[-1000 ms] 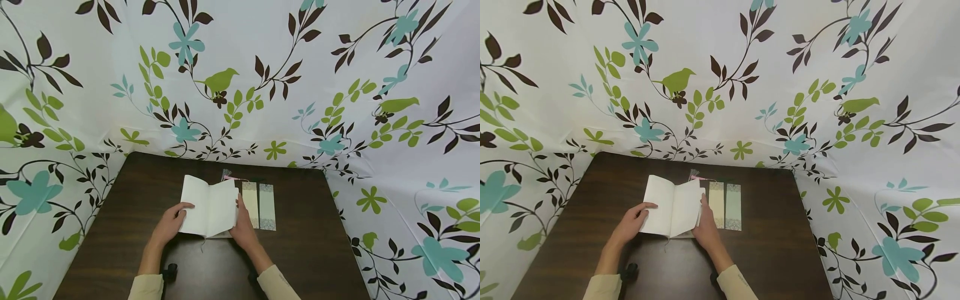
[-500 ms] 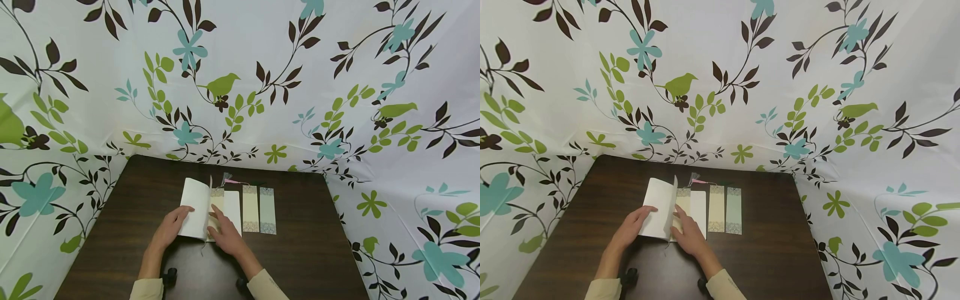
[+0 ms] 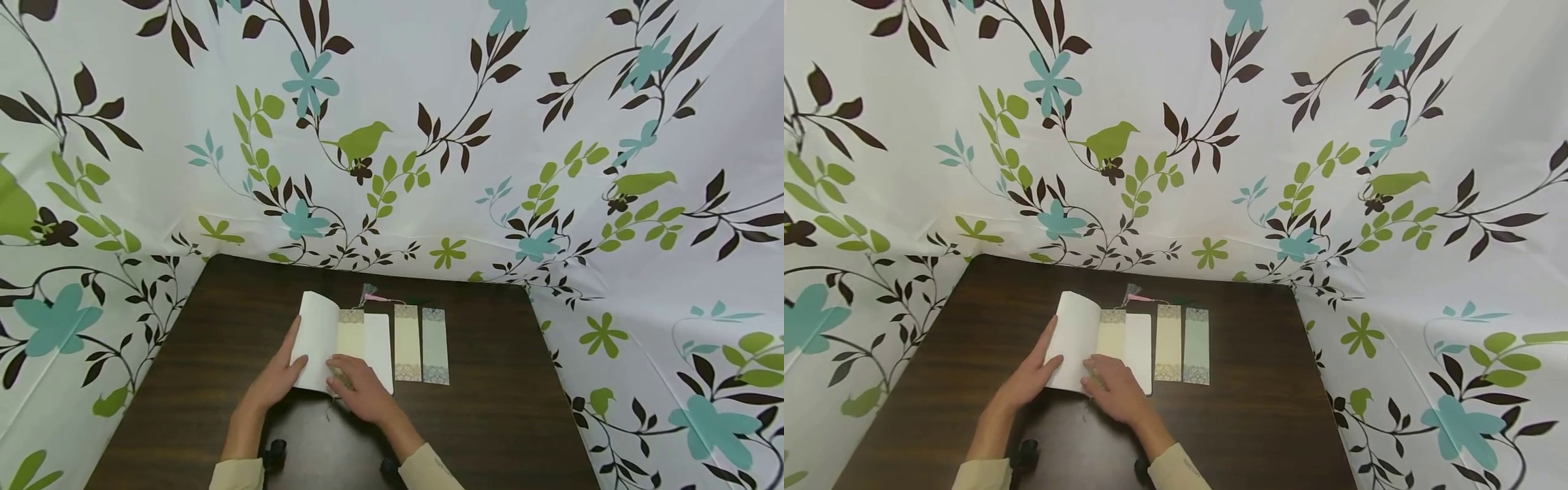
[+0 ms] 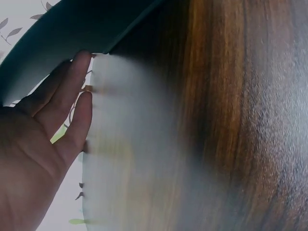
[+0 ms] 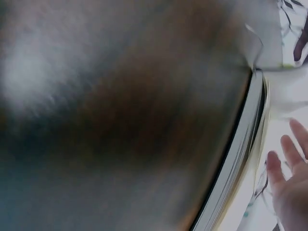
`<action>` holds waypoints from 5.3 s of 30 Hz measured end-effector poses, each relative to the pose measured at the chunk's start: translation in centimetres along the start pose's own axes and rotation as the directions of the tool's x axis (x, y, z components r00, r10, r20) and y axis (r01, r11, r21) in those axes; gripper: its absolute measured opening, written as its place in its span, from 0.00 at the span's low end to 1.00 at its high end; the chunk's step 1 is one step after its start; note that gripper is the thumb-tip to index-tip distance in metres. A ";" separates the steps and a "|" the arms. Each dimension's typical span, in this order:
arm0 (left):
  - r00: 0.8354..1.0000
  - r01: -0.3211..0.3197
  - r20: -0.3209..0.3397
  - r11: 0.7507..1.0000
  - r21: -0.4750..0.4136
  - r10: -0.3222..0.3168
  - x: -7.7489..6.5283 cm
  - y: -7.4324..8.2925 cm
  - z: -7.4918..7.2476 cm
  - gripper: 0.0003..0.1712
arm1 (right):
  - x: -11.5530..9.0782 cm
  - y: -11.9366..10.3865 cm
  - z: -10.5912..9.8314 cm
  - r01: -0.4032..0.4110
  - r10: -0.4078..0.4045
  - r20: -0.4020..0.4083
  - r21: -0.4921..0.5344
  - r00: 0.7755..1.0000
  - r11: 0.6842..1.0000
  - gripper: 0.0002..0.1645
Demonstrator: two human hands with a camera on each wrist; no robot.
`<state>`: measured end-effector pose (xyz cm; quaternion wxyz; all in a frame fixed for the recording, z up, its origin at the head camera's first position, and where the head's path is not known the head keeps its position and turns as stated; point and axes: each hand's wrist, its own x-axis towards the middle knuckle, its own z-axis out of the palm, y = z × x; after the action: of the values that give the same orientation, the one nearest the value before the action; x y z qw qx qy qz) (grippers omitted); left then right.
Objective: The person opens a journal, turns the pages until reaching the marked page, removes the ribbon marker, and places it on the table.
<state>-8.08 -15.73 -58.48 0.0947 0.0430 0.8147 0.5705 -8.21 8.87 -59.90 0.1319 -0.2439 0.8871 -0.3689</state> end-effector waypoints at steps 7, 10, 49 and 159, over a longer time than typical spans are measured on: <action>1.000 -0.001 0.021 1.000 -0.027 0.002 0.3 0.4 0.0 0.50 | 1.2 1.0 -0.8 -0.274 0.270 -0.182 -0.001 0.946 0.962 0.41; 1.000 -0.002 0.024 0.999 -0.035 0.003 0.2 0.4 0.1 0.50 | 1.6 0.9 -0.9 -0.309 0.325 -0.207 0.106 0.923 0.945 0.43; 0.996 0.090 0.024 0.991 -0.098 -0.088 -0.3 -0.1 0.1 0.54 | -1.0 9.2 -10.7 -0.316 0.588 -0.467 0.538 0.660 0.782 0.16; 0.995 0.091 -0.023 0.987 -0.129 -0.095 0.0 0.3 0.9 0.46 | -0.4 4.6 -5.4 0.116 -0.046 0.206 -0.344 0.977 0.932 0.07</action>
<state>-7.93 -14.85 -58.51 0.1116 -0.0095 0.7788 0.6172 -11.62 15.06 -59.42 0.1568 -0.3350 0.9109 -0.1827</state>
